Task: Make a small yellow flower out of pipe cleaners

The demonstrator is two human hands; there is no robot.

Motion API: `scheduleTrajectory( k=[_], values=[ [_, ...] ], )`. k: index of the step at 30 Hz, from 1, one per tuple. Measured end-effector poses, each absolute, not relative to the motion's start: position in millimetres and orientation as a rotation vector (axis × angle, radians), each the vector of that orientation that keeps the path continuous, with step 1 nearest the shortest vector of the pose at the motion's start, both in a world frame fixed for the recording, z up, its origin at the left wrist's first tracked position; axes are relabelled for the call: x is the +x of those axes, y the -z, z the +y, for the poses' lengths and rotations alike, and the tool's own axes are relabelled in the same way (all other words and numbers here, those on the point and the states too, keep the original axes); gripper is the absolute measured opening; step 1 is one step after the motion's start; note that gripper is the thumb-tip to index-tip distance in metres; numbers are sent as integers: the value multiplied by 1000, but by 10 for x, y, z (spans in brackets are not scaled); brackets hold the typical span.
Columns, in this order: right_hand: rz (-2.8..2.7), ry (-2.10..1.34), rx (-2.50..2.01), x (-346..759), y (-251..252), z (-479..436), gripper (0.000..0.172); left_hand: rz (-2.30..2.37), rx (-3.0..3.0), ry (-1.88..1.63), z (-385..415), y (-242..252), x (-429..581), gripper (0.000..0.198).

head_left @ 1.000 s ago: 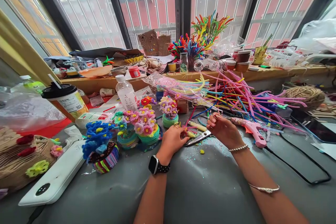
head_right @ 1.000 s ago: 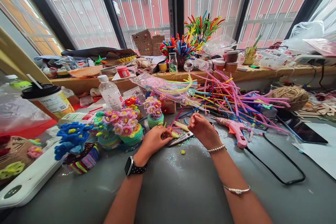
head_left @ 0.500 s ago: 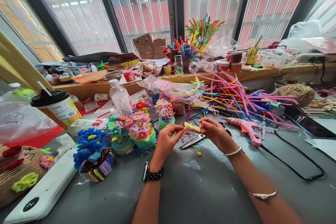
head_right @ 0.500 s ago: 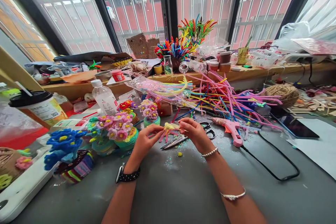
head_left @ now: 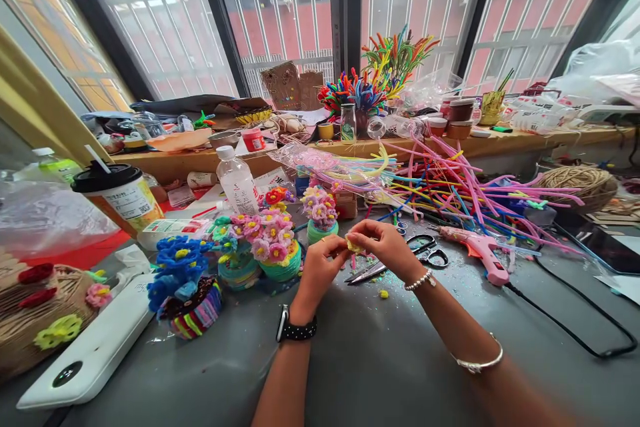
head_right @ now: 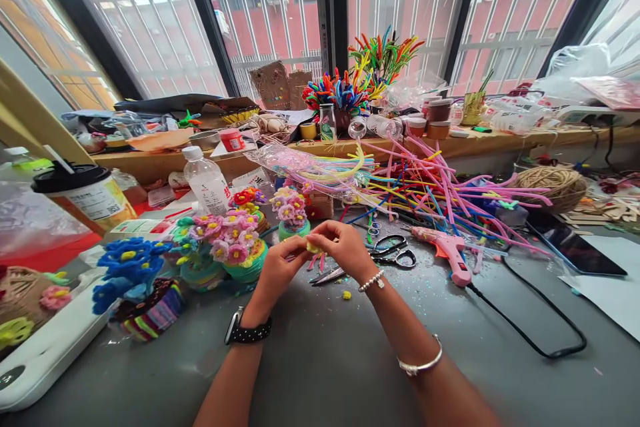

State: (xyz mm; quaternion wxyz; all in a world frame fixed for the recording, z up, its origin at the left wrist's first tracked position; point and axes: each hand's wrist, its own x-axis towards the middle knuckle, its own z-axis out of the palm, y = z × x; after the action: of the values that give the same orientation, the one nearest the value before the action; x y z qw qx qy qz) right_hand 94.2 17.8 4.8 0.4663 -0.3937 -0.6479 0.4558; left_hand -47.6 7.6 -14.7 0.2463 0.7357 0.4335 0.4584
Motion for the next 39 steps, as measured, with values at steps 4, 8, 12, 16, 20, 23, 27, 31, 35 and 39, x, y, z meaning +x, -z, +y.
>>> scheduleTrajectory(
  k=[4,8,12,16,20,23,27,31,35,39],
  values=[
    [-1462,-1049,-976,960,-2,225,23,1275,2118,-1294,72,151,-469,13],
    [-1282,-1004,-1048,1049,112,254,29,1407,2115,-1339,60,163,-464,14],
    [-1389,-947,-1112,1065,161,257,30,1525,2063,-1382,67,176,-456,15],
    [-1593,-892,-1057,963,144,225,24,1447,2202,-1259,77,176,-447,15],
    [-1569,-764,-1114,917,158,223,23,1432,2224,-1239,81,182,-455,15],
    [-1495,-780,-1154,978,189,243,28,1522,2177,-1288,80,200,-467,15],
    [-1476,-646,-1285,1138,221,254,41,1761,2098,-1421,46,204,-470,20],
    [-1566,-570,-1359,1239,237,251,23,1868,2102,-1503,-4,166,-463,28],
    [-1620,-557,-1355,1213,248,250,22,1957,2096,-1426,1,162,-460,33],
    [-1687,-515,-1372,1191,245,247,20,2010,2121,-1158,45,216,-446,29]
  ],
)
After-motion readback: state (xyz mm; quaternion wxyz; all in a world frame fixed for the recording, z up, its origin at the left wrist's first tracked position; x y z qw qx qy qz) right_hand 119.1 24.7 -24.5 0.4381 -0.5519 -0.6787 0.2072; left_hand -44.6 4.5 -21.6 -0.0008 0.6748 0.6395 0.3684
